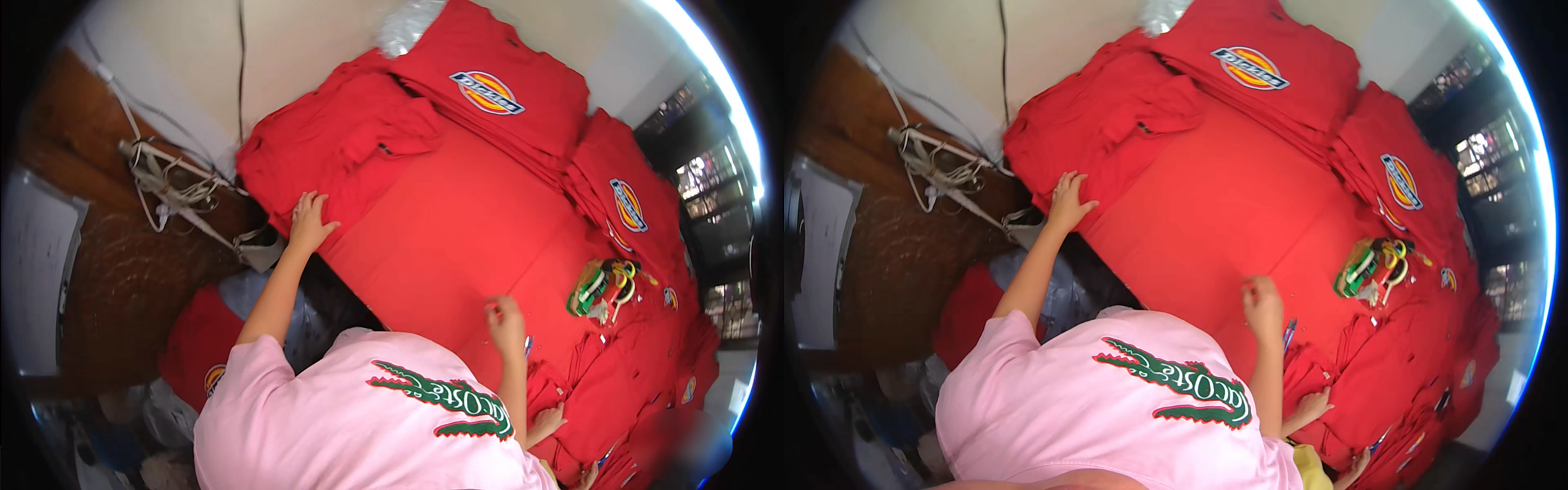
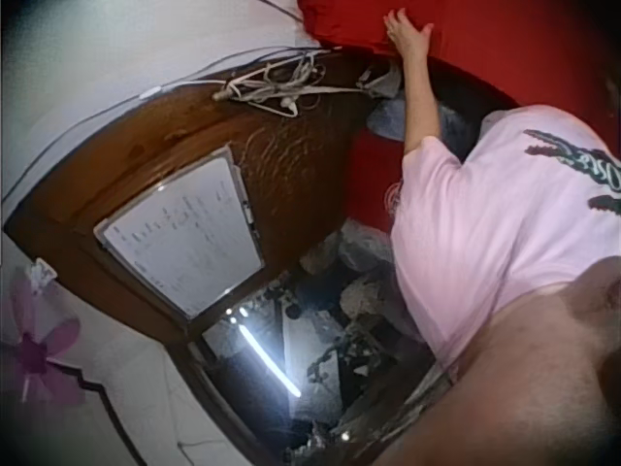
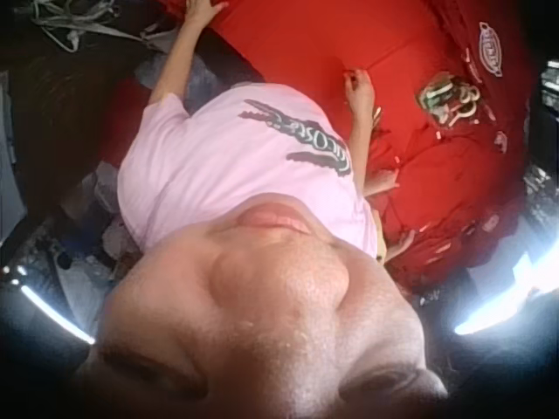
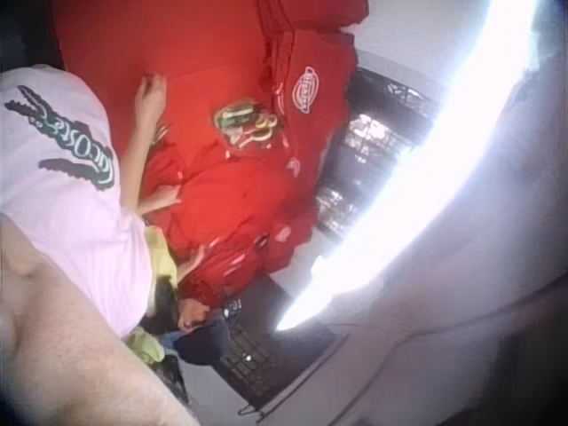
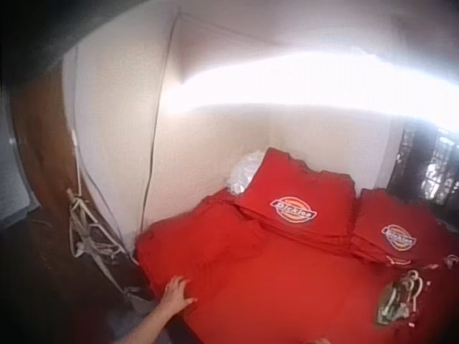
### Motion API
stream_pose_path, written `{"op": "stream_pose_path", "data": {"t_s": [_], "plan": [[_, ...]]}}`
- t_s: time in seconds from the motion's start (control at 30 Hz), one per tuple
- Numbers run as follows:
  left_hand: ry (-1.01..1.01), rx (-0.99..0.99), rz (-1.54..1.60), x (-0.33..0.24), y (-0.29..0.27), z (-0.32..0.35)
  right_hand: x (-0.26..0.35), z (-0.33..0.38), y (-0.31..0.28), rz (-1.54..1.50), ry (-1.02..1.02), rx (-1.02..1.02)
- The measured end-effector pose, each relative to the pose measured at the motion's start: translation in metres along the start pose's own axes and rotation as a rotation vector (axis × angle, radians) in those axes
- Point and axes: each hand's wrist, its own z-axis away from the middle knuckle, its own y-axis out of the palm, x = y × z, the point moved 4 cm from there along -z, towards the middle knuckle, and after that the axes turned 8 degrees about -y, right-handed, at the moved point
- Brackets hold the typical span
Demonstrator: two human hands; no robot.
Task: The person trims loose threads from red shirts using a small blade and shears, unfolds the garments to check the logos, and then stacks them on a table before placing items into a small box.
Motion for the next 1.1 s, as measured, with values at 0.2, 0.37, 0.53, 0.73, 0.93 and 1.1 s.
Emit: {"op": "stream_pose_path", "data": {"t_s": [0.2, 0.37, 0.53, 0.73, 0.93, 1.1], "plan": [[-0.091, -0.028, -0.017, 0.028, 0.001, -0.008, 0.059, 0.043, 0.069, -0.006, 0.081, 0.449], [-0.026, -0.093, -0.001, 0.030, 0.006, -0.067, 0.082, 0.001, 0.076, 0.102, 0.009, 0.323], [-0.290, -0.486, 0.582, 0.106, -0.032, -0.125, 0.123, -0.032, 0.090, 0.087, 0.000, 0.239], [0.139, -0.394, 0.191, 0.084, -0.075, -0.108, 0.118, -0.006, 0.122, 0.171, 0.117, 0.377], [0.183, 0.164, -0.217, 0.002, 0.011, -0.056, 0.107, 0.012, 0.132, 0.423, 0.109, 0.279], [0.082, -0.004, -0.448, 0.038, 0.048, -0.092, 0.053, 0.054, 0.086, 0.810, 0.429, -0.010]]}}
